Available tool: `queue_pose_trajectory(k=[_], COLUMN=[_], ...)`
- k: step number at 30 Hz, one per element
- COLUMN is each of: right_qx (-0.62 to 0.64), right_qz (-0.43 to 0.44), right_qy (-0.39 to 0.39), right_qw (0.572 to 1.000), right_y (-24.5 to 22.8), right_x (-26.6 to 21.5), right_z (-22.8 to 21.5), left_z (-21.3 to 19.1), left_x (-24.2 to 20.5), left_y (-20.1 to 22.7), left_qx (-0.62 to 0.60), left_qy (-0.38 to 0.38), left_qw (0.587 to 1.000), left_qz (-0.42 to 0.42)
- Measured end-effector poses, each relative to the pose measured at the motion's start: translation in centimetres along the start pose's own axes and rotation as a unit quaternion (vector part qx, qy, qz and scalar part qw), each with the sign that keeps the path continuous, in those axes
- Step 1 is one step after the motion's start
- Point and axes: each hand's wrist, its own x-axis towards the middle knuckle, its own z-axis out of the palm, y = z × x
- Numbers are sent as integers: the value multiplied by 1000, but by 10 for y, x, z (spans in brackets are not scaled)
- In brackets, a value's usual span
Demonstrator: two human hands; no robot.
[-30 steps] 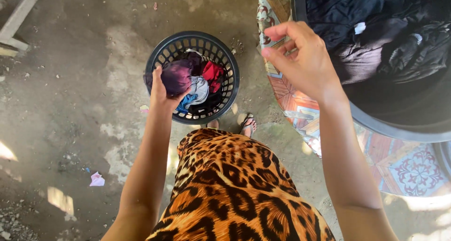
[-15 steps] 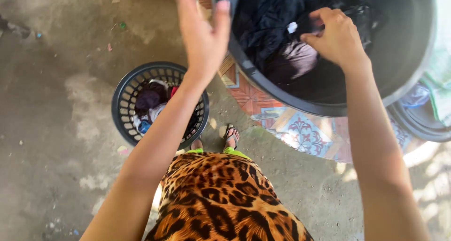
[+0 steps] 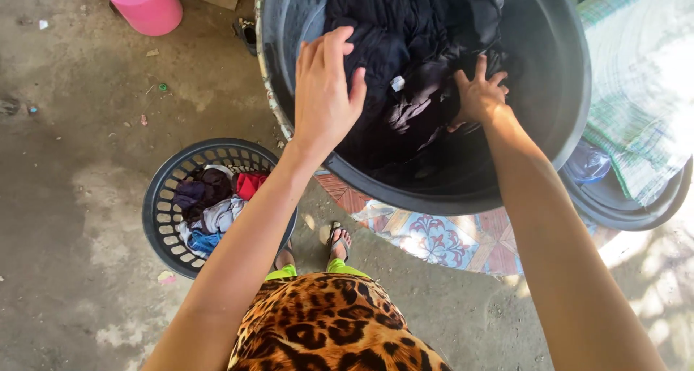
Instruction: The recorder is hand-washing a black garment in a large black basin filled with soapy water.
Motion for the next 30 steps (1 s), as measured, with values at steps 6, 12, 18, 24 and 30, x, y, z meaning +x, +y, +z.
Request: queue_pose_trajectory(k=[6, 12, 18, 24, 30], right_qx=[110, 307, 569, 734, 860], right_qz=[-8, -38, -97, -223, -181], right_qy=[50, 350, 410, 396, 285], right_qw=[993, 884, 706, 505, 382], right_y=[35, 65, 45, 31, 43], right_x=[20, -16, -103, -162, -118], right_z=[22, -22, -112, -202, -173], left_z=[1, 8, 83, 114, 93], left_x=[-4, -6, -1, 47, 60], left_y=[0, -3, 3, 64, 7], left_qx=[-22, -19, 14, -70, -380], left_qy=[-2, -24, -255, -59, -45], left_qw=[1000, 1000, 964, 994, 909], left_qz=[0, 2, -68, -66, -168])
